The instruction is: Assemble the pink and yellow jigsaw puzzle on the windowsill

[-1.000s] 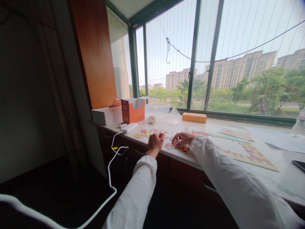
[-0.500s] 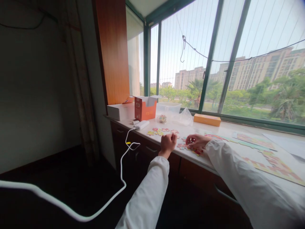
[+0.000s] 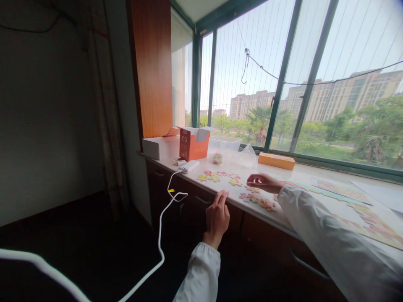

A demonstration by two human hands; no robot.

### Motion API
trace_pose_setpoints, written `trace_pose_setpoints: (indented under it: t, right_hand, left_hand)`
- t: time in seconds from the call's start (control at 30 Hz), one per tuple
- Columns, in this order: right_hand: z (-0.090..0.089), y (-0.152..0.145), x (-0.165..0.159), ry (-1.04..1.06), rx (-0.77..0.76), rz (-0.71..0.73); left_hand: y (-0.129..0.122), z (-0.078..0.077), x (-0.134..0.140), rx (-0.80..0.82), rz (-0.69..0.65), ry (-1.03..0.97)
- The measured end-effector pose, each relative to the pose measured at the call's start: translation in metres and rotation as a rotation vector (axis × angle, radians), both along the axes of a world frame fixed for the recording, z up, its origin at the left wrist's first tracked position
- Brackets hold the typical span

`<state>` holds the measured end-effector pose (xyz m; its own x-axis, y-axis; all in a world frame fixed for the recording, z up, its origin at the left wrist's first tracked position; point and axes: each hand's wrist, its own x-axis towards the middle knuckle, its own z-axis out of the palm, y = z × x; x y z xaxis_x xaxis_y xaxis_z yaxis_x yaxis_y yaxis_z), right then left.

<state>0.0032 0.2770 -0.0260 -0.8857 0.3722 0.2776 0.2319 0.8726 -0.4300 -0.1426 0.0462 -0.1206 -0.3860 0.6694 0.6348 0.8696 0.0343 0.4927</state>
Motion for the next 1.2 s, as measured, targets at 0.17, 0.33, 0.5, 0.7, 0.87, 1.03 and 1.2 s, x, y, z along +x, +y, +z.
trace_pose_setpoints:
  t: [0.17, 0.33, 0.5, 0.7, 0.87, 1.03, 1.2]
  right_hand:
    - [0.003, -0.002, -0.024, -0.048, 0.094, -0.04]
    - [0.001, -0.015, -0.061, -0.089, 0.147, -0.055]
    - [0.011, -0.028, -0.078, -0.148, 0.19, -0.055]
    - [0.028, -0.044, -0.017, -0.146, 0.275, -0.094]
    - [0.017, -0.111, 0.074, -0.018, 0.224, -0.268]
    - [-0.009, -0.158, 0.151, 0.035, 0.156, -0.5]
    - [-0.026, -0.149, 0.215, 0.15, 0.186, -0.799]
  left_hand:
    - [0.009, -0.027, 0.005, -0.016, 0.016, -0.002]
    - [0.013, -0.036, 0.004, 0.0, -0.002, -0.005]
    - [0.011, -0.037, -0.003, -0.009, -0.019, 0.022]
    - [0.015, -0.037, -0.007, 0.028, -0.017, 0.069]
    - [0.027, -0.04, -0.008, 0.12, 0.006, 0.05]
    - [0.035, -0.041, -0.009, 0.179, 0.011, 0.045]
    - [0.036, -0.041, -0.014, 0.194, 0.019, 0.094]
